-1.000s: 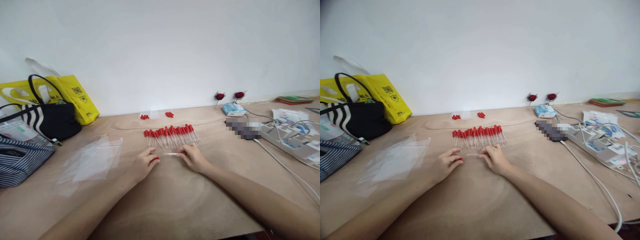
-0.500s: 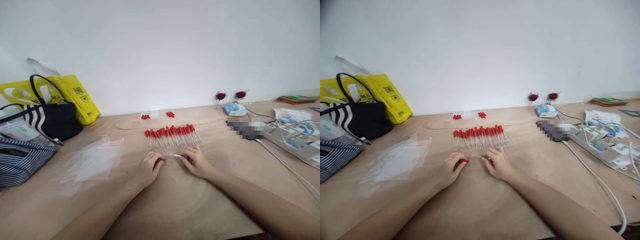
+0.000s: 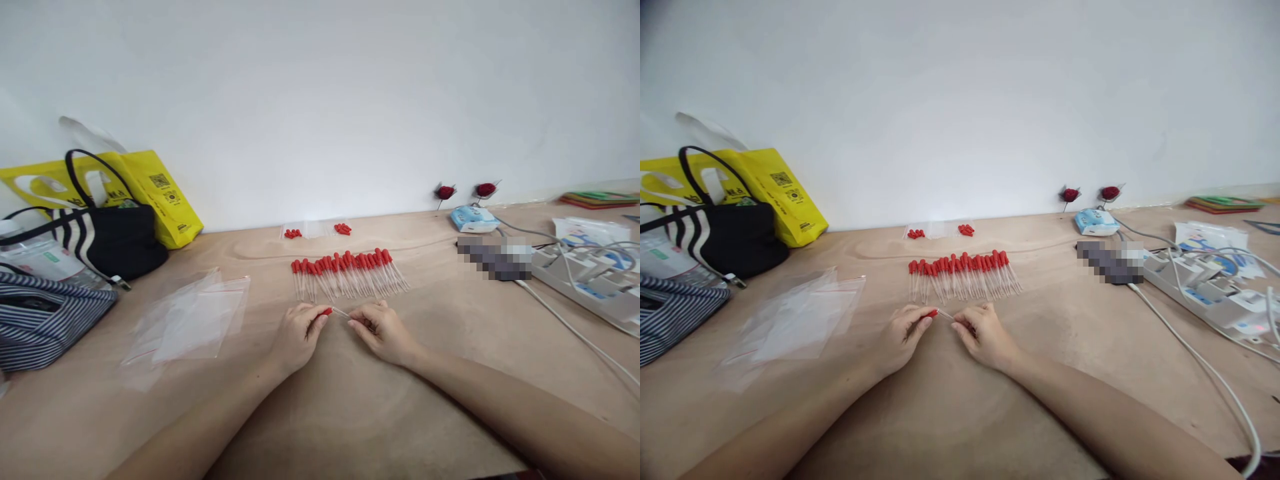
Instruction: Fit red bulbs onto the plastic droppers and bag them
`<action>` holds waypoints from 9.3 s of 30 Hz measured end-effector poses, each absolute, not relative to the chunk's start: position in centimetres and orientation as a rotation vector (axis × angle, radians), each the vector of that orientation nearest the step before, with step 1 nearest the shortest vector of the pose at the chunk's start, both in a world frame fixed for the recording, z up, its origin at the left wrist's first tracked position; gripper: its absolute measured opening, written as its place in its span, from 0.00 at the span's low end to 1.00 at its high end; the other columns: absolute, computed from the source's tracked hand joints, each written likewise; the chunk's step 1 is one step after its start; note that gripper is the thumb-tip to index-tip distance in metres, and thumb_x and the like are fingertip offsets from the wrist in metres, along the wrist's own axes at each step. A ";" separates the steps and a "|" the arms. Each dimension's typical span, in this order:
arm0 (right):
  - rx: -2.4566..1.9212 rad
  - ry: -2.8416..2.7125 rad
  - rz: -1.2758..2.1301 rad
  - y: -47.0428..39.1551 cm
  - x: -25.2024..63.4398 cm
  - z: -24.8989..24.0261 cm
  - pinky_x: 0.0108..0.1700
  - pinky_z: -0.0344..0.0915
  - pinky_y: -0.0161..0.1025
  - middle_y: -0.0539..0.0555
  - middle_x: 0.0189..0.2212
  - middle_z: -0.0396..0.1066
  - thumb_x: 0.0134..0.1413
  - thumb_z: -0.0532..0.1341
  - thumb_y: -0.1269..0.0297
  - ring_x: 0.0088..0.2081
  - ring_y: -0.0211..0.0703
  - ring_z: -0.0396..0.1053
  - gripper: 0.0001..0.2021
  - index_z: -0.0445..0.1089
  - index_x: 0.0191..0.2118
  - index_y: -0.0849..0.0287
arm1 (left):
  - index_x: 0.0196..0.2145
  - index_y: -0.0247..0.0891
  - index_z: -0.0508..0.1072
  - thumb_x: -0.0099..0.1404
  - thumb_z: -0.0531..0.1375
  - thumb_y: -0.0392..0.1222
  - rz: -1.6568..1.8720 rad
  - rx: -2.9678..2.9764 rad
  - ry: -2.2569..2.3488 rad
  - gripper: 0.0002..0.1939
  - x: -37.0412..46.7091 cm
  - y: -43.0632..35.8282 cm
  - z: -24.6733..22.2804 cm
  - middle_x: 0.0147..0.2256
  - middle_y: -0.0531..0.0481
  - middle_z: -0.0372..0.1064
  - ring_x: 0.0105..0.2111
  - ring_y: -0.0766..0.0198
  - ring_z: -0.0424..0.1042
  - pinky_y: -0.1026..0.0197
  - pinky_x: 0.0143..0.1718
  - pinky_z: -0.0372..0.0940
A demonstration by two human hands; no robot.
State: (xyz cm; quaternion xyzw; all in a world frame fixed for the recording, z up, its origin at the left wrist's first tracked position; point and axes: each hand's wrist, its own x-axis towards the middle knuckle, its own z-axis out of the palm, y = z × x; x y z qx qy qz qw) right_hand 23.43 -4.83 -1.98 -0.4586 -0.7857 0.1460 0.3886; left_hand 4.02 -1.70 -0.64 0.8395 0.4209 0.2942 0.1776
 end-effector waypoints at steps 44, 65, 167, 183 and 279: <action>-1.059 -2.300 0.372 -5.1 24.1 -1.4 0.39 0.47 0.39 0.51 0.29 0.71 0.58 0.50 0.65 0.32 0.36 0.65 0.10 0.68 0.35 0.58 | 0.33 0.39 0.70 0.63 0.51 0.38 0.792 2.624 0.814 0.08 3.6 -2.2 -0.8 0.28 0.52 0.71 0.31 0.64 0.67 0.54 0.44 0.54; -1.259 -2.057 0.339 -5.0 23.6 -1.8 0.38 0.49 0.40 0.49 0.24 0.70 0.55 0.53 0.59 0.28 0.37 0.64 0.10 0.70 0.32 0.56 | 0.35 0.35 0.62 0.51 0.61 0.33 0.854 1.506 1.379 0.13 2.6 4.5 3.1 0.19 0.58 0.63 0.21 0.69 0.69 0.61 0.28 0.69; -0.644 -2.499 0.454 -4.7 27.0 -1.1 0.49 0.58 0.44 0.58 0.43 0.68 0.52 0.56 0.64 0.46 0.43 0.62 0.14 0.68 0.45 0.59 | 0.58 0.42 0.53 0.61 0.49 0.58 0.123 2.683 0.937 0.31 3.3 -3.2 0.4 0.60 0.45 0.44 0.60 0.54 0.42 0.45 0.58 0.41; -0.685 -2.564 0.472 -4.7 26.9 -0.8 0.55 0.44 0.54 0.58 0.55 0.56 0.43 0.62 0.53 0.52 0.49 0.58 0.23 0.66 0.48 0.50 | 0.58 0.40 0.53 0.62 0.52 0.50 0.267 2.576 0.975 0.28 2.0 -2.6 0.6 0.56 0.44 0.54 0.57 0.55 0.52 0.46 0.56 0.49; -1.570 -1.353 0.459 5.3 32.6 1.2 0.29 0.59 0.33 0.51 0.24 0.69 0.53 0.49 0.51 0.23 0.35 0.63 0.17 0.64 0.28 0.60 | 0.51 0.40 0.64 0.63 0.52 0.43 0.342 2.590 0.841 0.18 1.4 -2.3 -0.1 0.53 0.45 0.60 0.54 0.57 0.57 0.49 0.54 0.55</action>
